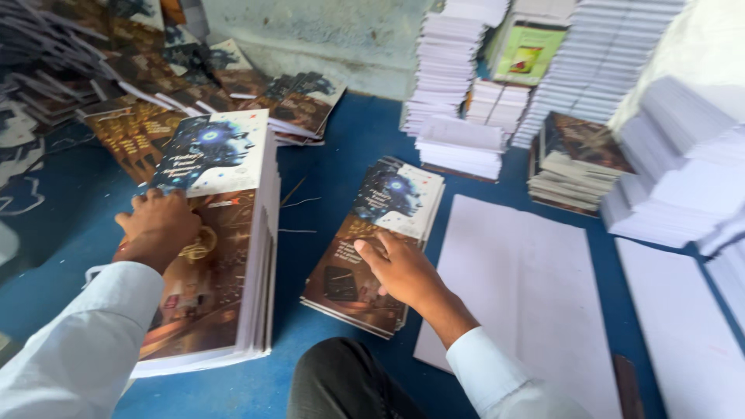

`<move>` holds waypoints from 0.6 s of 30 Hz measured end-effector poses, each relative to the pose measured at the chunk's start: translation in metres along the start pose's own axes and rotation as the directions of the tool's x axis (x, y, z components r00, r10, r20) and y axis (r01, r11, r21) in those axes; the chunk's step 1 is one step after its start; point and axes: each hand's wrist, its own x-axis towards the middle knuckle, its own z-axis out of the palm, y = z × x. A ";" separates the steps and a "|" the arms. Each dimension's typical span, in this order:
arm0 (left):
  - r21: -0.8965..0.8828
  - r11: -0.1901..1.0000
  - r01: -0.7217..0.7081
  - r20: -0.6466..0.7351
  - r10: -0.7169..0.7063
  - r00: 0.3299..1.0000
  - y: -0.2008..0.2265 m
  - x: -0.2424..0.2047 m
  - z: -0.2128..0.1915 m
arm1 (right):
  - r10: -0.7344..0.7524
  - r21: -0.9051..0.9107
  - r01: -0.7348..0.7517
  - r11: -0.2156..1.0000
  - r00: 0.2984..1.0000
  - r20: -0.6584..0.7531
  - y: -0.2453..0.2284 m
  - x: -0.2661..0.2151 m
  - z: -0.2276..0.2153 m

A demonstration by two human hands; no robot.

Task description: The person assembles notebooks by inserting loose lined paper into printed covers. They pick up a cover, place a stack of paper inside, and then place the completed notebook onto a growing stack. This process is repeated for multiple units.

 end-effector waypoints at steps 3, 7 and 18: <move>-0.038 0.993 -0.116 -0.004 0.116 0.993 0.042 -0.023 -0.015 | 0.093 -0.095 -0.093 0.991 0.996 -0.002 0.011 -0.019 -0.023; -0.099 0.959 -0.265 -0.045 0.261 0.964 0.093 -0.057 -0.032 | 0.195 -0.075 -0.196 0.978 0.980 -0.026 0.031 -0.041 -0.049; -0.409 0.699 -0.587 -0.132 0.591 0.796 0.227 -0.174 -0.063 | 0.313 -0.048 -0.323 0.945 0.937 -0.156 0.076 -0.105 -0.105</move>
